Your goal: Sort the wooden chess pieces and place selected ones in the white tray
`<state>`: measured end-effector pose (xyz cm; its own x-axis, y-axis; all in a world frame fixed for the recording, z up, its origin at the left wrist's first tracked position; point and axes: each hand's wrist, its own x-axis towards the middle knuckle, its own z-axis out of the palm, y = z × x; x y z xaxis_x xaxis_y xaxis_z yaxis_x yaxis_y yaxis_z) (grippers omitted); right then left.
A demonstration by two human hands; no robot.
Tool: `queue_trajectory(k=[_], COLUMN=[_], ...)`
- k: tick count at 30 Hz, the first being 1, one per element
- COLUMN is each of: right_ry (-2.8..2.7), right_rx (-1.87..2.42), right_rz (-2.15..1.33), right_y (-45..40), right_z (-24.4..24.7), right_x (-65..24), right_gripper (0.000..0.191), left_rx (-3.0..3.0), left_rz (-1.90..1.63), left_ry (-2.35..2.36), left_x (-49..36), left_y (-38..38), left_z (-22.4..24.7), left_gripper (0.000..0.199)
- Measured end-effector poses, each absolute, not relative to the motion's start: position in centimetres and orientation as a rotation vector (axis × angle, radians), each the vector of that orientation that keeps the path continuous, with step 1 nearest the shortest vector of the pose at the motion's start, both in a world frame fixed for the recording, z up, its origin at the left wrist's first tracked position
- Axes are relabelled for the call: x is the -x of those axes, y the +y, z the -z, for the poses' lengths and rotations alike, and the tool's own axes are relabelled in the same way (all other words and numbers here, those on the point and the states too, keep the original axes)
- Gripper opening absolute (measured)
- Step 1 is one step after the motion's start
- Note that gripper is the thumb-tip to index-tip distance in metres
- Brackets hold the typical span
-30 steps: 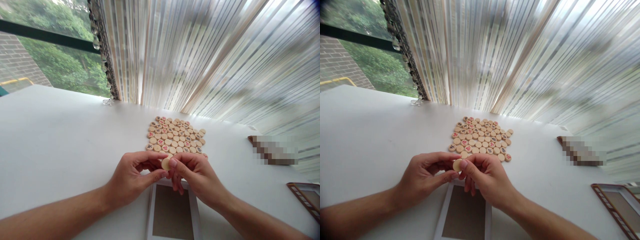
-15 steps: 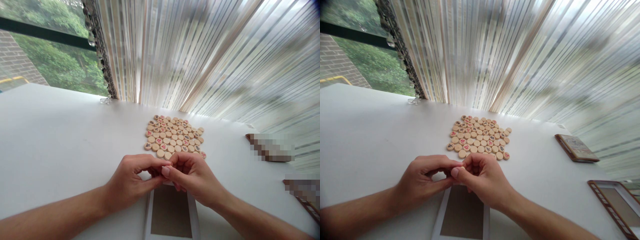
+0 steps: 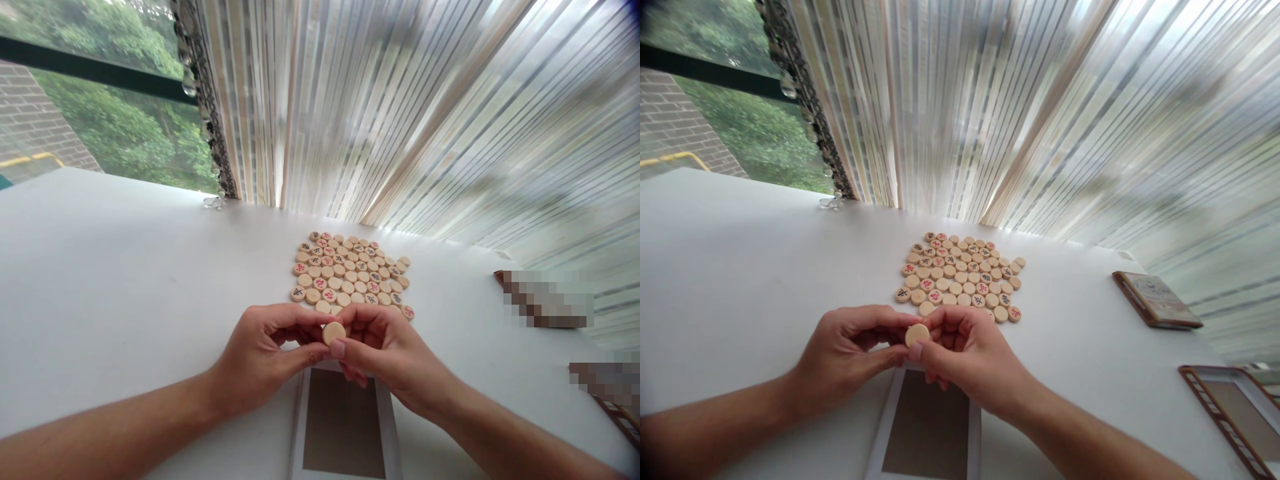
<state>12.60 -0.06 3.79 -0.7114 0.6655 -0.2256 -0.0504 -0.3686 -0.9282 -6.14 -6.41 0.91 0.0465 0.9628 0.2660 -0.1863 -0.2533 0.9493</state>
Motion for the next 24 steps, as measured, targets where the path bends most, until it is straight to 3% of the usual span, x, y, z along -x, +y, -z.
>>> queue_trajectory(k=[8, 24], right_ry=[-1.47, -1.517], right_rx=[0.864, 0.812], right_rz=[-2.03, -2.067], right_y=[-0.6, -0.5], right_z=[-4.2, -4.5], right_x=[-12.4, -12.7], right_gripper=[0.039, 0.034], left_rx=[-1.63, -1.356], left_rz=[-1.44, -1.444], left_ry=[1.031, 0.87], left_x=[6.2, 5.8], left_y=[-6.8, -6.7], left_z=[-1.3, -1.9], left_gripper=[0.026, 0.028])
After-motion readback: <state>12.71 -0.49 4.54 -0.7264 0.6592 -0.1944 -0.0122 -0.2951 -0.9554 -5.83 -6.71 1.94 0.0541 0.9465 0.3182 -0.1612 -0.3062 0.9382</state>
